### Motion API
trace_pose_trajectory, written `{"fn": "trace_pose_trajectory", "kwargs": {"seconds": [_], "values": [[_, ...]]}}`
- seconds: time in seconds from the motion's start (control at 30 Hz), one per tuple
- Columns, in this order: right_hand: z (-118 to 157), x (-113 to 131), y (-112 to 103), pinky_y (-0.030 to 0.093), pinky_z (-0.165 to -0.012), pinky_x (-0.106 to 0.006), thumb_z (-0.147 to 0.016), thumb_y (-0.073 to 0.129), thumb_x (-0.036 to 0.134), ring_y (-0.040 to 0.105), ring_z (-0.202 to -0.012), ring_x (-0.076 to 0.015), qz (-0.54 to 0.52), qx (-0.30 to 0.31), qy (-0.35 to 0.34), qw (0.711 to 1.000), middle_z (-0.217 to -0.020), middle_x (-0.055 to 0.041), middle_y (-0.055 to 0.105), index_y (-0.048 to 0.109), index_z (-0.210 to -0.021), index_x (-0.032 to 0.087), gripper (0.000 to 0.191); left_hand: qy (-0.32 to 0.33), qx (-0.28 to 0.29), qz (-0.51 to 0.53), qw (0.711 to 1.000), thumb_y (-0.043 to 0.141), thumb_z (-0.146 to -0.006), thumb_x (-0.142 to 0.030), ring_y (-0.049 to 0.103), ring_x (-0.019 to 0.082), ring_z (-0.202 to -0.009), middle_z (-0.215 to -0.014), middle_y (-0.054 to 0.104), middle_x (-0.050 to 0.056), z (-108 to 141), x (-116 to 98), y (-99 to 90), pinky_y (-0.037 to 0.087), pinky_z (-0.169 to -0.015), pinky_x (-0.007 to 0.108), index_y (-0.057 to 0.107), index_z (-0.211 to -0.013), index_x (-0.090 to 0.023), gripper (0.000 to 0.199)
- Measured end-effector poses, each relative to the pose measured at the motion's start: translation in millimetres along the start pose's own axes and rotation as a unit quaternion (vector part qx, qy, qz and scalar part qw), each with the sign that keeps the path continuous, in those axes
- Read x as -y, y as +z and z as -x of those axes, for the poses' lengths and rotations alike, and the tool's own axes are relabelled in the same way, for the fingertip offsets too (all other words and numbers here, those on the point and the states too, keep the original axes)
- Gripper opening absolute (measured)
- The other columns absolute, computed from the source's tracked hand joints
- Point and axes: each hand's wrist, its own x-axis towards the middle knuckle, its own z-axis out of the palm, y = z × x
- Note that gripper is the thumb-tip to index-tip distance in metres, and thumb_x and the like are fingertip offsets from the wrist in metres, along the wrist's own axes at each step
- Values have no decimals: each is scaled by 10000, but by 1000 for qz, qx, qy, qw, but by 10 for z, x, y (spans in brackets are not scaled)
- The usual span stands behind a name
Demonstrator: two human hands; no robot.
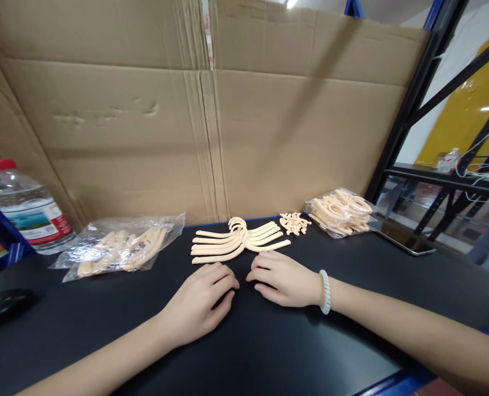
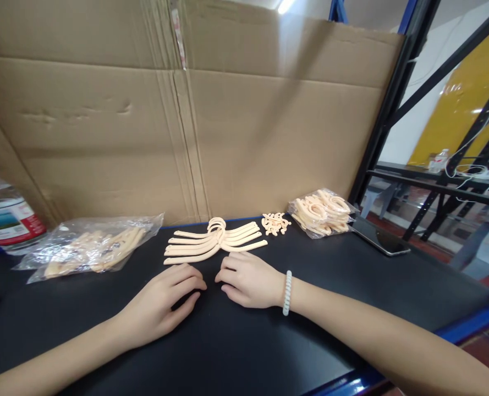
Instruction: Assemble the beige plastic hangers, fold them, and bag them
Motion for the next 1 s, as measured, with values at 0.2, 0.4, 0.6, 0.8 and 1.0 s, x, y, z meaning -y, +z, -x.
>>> {"fn": "trace_pose_trajectory", "kwargs": {"seconds": [0.2,0.4,0.6,0.8,1.0], "values": [[-5,13,-4,446,-856,-350,-909,462,195,515,-883,-195,-2,3,3,1000,-955,-92,592,620,-1055,144,221,-7,-6,-6,1000,432,-891,-148,582,216,-869,-954,629,62,12,-9,-10,482,-786,364,612,-976,-204,207],[3,9,9,442,-860,-352,-909,464,202,519,-891,-198,0,-2,4,1000,-957,-93,595,629,-1049,138,225,-29,-28,-22,999,450,-872,-138,582,223,-894,-957,623,58,11,9,5,474,-807,380,600,-960,-203,185],[12,8,0,445,-859,-361,-911,455,197,519,-893,-200,-6,-2,4,1000,-952,-92,593,629,-1053,146,230,-49,-57,-55,996,475,-852,-141,575,253,-1000,-1058,627,81,3,8,-2,474,-867,417,543,-1084,-189,247],[4,17,-8,449,-865,-371,-908,460,193,523,-899,-204,-5,-3,3,1000,-953,-97,599,632,-1051,143,229,-61,-72,-67,993,504,-834,-157,498,284,-1206,-1279,548,118,7,13,5,451,-974,456,460,-1256,-191,426],[10,14,-3,450,-861,-381,-911,451,194,522,-890,-206,-9,-7,-3,1000,-939,-99,597,630,-1044,146,228,-76,-69,-86,991,503,-850,-217,424,319,-1305,-1401,476,168,27,76,76,402,-1043,512,397,-1354,-146,520]]}}
